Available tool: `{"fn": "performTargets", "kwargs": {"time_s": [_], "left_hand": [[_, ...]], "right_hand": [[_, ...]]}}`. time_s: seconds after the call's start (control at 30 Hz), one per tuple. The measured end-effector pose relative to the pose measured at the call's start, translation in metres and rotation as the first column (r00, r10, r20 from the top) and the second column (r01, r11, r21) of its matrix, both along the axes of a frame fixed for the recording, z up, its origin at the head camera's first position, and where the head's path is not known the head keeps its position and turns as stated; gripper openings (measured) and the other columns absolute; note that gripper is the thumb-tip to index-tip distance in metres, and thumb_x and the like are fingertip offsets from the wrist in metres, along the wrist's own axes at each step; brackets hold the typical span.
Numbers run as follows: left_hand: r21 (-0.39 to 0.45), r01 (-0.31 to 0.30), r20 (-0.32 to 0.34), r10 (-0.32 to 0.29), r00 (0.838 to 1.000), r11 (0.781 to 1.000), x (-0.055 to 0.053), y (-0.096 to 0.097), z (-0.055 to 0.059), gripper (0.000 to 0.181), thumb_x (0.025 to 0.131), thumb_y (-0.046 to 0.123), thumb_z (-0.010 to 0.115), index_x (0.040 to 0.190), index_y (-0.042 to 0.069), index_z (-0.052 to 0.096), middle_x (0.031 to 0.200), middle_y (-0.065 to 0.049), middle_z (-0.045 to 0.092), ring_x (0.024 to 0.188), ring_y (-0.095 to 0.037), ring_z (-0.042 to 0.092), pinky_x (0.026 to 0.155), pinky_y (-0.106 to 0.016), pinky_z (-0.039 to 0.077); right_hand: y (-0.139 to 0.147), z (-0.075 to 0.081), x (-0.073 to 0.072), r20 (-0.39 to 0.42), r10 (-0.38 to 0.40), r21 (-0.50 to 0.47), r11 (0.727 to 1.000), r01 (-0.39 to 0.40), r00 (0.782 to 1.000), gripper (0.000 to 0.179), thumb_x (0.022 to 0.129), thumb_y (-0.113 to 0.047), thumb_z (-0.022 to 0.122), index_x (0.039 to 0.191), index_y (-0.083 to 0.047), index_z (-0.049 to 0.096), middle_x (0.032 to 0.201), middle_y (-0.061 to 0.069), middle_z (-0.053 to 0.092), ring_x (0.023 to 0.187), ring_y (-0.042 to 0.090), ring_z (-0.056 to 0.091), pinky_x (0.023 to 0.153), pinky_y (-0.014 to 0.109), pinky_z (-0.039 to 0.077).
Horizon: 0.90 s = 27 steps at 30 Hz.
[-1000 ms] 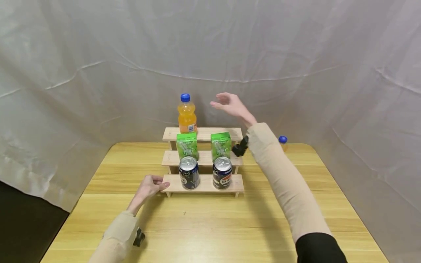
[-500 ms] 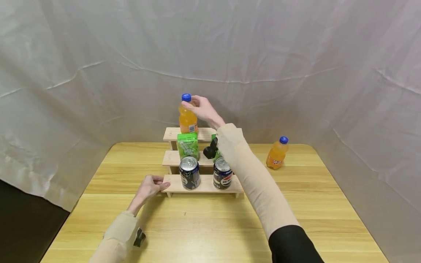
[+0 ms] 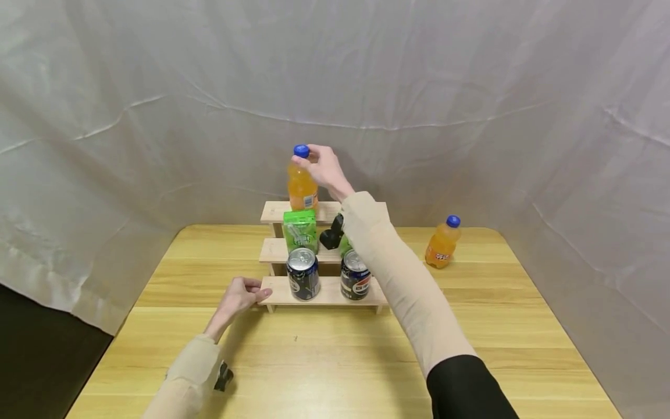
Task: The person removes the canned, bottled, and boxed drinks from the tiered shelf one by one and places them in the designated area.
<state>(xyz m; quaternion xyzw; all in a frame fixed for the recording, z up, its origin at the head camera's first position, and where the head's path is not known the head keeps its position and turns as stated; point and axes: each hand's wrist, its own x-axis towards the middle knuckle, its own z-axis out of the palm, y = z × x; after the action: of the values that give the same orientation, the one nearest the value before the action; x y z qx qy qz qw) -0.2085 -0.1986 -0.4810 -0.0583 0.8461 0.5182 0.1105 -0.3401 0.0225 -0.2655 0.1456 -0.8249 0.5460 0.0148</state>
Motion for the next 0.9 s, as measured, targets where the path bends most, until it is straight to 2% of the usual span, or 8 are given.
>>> {"fn": "performTargets", "kwargs": {"time_s": [0.17, 0.33, 0.47, 0.53, 0.63, 0.73, 0.8, 0.9], "left_hand": [[-0.013, 0.006, -0.011, -0.006, 1.000, 1.000, 0.000, 0.000, 0.000, 0.051, 0.091, 0.013, 0.074, 0.125, -0.020, 0.055, 0.103, -0.030, 0.069, 0.072, -0.013, 0.066, 0.072, -0.031, 0.063], [0.002, 0.015, -0.014, -0.015, 1.000, 1.000, -0.001, -0.001, -0.001, 0.049, 0.091, 0.011, 0.073, 0.123, -0.021, 0.056, 0.099, -0.029, 0.070, 0.068, -0.011, 0.065, 0.070, -0.031, 0.063], [0.010, 0.016, -0.014, -0.016, 1.000, 1.000, -0.002, -0.002, -0.001, 0.047, 0.091, 0.010, 0.073, 0.123, -0.020, 0.056, 0.097, -0.027, 0.070, 0.067, -0.010, 0.065, 0.068, -0.030, 0.063], [-0.001, 0.016, -0.019, -0.016, 1.000, 1.000, -0.002, -0.002, -0.001, 0.047, 0.091, 0.011, 0.073, 0.122, -0.020, 0.057, 0.097, -0.027, 0.071, 0.067, -0.010, 0.065, 0.068, -0.029, 0.062], [-0.019, 0.010, -0.019, -0.010, 1.000, 1.000, -0.001, -0.003, 0.000, 0.048, 0.091, 0.012, 0.073, 0.123, -0.020, 0.057, 0.100, -0.028, 0.070, 0.070, -0.011, 0.065, 0.071, -0.030, 0.062], [-0.040, 0.012, -0.018, -0.013, 1.000, 0.999, 0.000, -0.004, 0.000, 0.050, 0.092, 0.012, 0.072, 0.125, -0.020, 0.055, 0.106, -0.032, 0.069, 0.075, -0.014, 0.067, 0.076, -0.033, 0.063], [-0.049, 0.011, -0.011, -0.011, 1.000, 0.999, 0.001, -0.005, 0.001, 0.051, 0.092, 0.013, 0.072, 0.126, -0.020, 0.054, 0.110, -0.034, 0.068, 0.079, -0.017, 0.069, 0.080, -0.035, 0.063], [-0.063, 0.008, -0.003, -0.008, 1.000, 0.998, 0.002, -0.005, 0.002, 0.053, 0.092, 0.014, 0.072, 0.128, -0.020, 0.052, 0.114, -0.035, 0.066, 0.085, -0.021, 0.070, 0.084, -0.037, 0.063]], "right_hand": [[0.021, 0.024, 0.004, -0.055, -0.005, -0.051, 0.999, 0.002, 0.998, 0.035, 0.099, -0.020, 0.064, 0.128, -0.001, 0.065, 0.131, 0.018, 0.067, 0.122, 0.029, 0.062, 0.113, 0.040, 0.047], [0.054, 0.046, 0.008, -0.086, -0.045, -0.083, 0.996, 0.038, 0.995, 0.035, 0.099, -0.018, 0.064, 0.128, 0.002, 0.064, 0.131, 0.021, 0.067, 0.121, 0.030, 0.063, 0.112, 0.037, 0.047], [0.088, 0.057, 0.010, -0.091, -0.097, -0.090, 0.992, 0.089, 0.991, 0.037, 0.099, -0.017, 0.063, 0.130, 0.003, 0.062, 0.134, 0.024, 0.064, 0.119, 0.030, 0.062, 0.111, 0.038, 0.048], [0.106, 0.060, 0.011, -0.105, -0.125, -0.064, 0.991, 0.118, 0.987, 0.038, 0.100, -0.018, 0.062, 0.131, 0.003, 0.061, 0.135, 0.023, 0.064, 0.117, 0.027, 0.061, 0.111, 0.039, 0.047], [0.132, 0.058, 0.012, -0.119, -0.169, -0.034, 0.986, 0.166, 0.978, 0.039, 0.100, -0.021, 0.062, 0.130, 0.003, 0.061, 0.133, 0.023, 0.064, 0.110, 0.021, 0.061, 0.107, 0.037, 0.048], [0.156, 0.049, 0.013, -0.141, -0.217, 0.013, 0.975, 0.221, 0.966, 0.040, 0.100, -0.022, 0.063, 0.131, 0.003, 0.062, 0.133, 0.023, 0.065, 0.106, 0.016, 0.062, 0.104, 0.035, 0.049], [0.169, 0.039, 0.013, -0.143, -0.238, 0.038, 0.969, 0.246, 0.961, 0.041, 0.100, -0.021, 0.063, 0.132, 0.004, 0.061, 0.134, 0.025, 0.064, 0.109, 0.020, 0.062, 0.106, 0.036, 0.049], [0.185, 0.019, 0.014, -0.105, -0.255, 0.063, 0.963, 0.262, 0.961, 0.043, 0.100, -0.021, 0.062, 0.135, 0.004, 0.057, 0.139, 0.028, 0.059, 0.122, 0.030, 0.060, 0.114, 0.043, 0.045]]}}
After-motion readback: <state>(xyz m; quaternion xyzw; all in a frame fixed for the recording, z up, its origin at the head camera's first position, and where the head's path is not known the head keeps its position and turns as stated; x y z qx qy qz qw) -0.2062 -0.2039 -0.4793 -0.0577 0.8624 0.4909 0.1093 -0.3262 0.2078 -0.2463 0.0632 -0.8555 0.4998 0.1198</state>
